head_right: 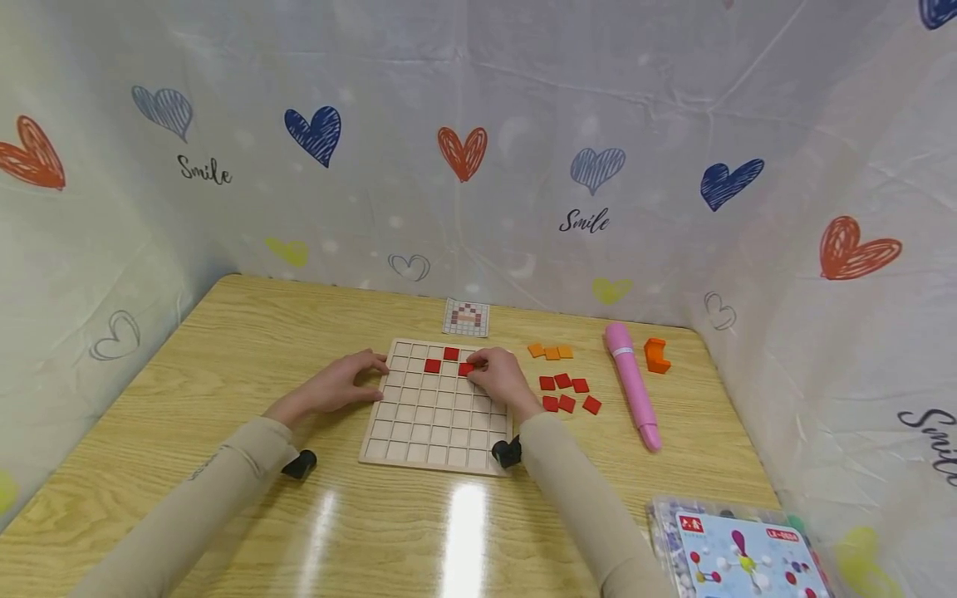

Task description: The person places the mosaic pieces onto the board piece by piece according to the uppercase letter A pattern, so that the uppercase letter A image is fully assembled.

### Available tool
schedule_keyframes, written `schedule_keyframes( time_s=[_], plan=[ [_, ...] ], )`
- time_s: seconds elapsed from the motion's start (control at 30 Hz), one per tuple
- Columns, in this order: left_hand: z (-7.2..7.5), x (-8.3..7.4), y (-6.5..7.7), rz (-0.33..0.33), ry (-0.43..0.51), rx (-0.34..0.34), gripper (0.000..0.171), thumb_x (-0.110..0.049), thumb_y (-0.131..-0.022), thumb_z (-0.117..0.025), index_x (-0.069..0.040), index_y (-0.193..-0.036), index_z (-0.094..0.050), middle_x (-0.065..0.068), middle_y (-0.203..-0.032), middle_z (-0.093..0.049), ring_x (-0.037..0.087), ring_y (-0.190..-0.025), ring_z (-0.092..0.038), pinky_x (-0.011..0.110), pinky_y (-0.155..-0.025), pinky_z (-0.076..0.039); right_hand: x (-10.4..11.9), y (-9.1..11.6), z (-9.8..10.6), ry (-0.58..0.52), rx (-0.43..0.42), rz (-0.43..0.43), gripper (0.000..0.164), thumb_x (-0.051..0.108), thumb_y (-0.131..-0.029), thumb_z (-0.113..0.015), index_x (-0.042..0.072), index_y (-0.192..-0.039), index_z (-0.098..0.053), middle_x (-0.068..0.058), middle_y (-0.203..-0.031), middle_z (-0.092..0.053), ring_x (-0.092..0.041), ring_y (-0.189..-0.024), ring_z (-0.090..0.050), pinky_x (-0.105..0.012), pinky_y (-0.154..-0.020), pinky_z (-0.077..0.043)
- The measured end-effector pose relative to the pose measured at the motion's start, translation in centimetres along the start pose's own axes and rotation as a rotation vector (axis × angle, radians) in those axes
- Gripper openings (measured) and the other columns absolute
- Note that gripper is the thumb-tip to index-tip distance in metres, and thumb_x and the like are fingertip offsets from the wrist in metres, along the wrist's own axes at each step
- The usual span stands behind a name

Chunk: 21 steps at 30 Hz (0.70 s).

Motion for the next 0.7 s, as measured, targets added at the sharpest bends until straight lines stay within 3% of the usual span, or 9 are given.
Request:
schedule_keyframes(
  time_s=[0.17, 0.4, 0.7],
  plan=[
    [0.07, -0.26, 0.1, -0.022, -0.005, -0.011, 0.036, -0.015, -0.088, -0.073, 0.0, -0.118, -0.062, 0.024, -0.142, -0.047, 0.05, -0.139, -0.026, 0.059, -0.114, -0.022, 0.06, -0.22, -0.25, 0.029, -0.009, 0.011, 0.027, 0.01, -0.091, -0.069, 0.006, -0.117, -0.071, -0.009, -0.116, -0.066, -0.025, -0.103, -0.061, -0.041, -0.092, -0.051],
    [-0.11, 0.02, -0.05, 0.033, 0.0, 0.019, 0.036, -0.016, -0.089, -0.073, -0.003, -0.121, -0.062, 0.021, -0.145, -0.046, 0.044, -0.143, -0.023, 0.055, -0.117, -0.018, 0.2, -0.29, -0.36, 0.048, -0.015, 0.013, 0.026, 0.01, -0.091, -0.069, 0.007, -0.116, -0.071, -0.008, -0.115, -0.067, -0.025, -0.101, -0.062, -0.04, -0.092, -0.052],
    [-0.08, 0.03, -0.1, 0.023, -0.003, 0.015, 0.037, -0.017, -0.088, -0.074, -0.003, -0.12, -0.062, 0.021, -0.144, -0.046, 0.045, -0.142, -0.024, 0.055, -0.117, -0.019, 0.53, -0.34, -0.36, 0.044, -0.016, 0.025, 0.025, 0.009, -0.09, -0.069, 0.006, -0.115, -0.071, -0.009, -0.113, -0.067, -0.025, -0.099, -0.062, -0.04, -0.091, -0.052]
  ],
)
Point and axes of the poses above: each hand's wrist, its own y-axis away from the middle knuckle, its own z-axis out of the back of the hand, x = y × z, the point moved 8 cm from there along -y, towards the middle knuckle
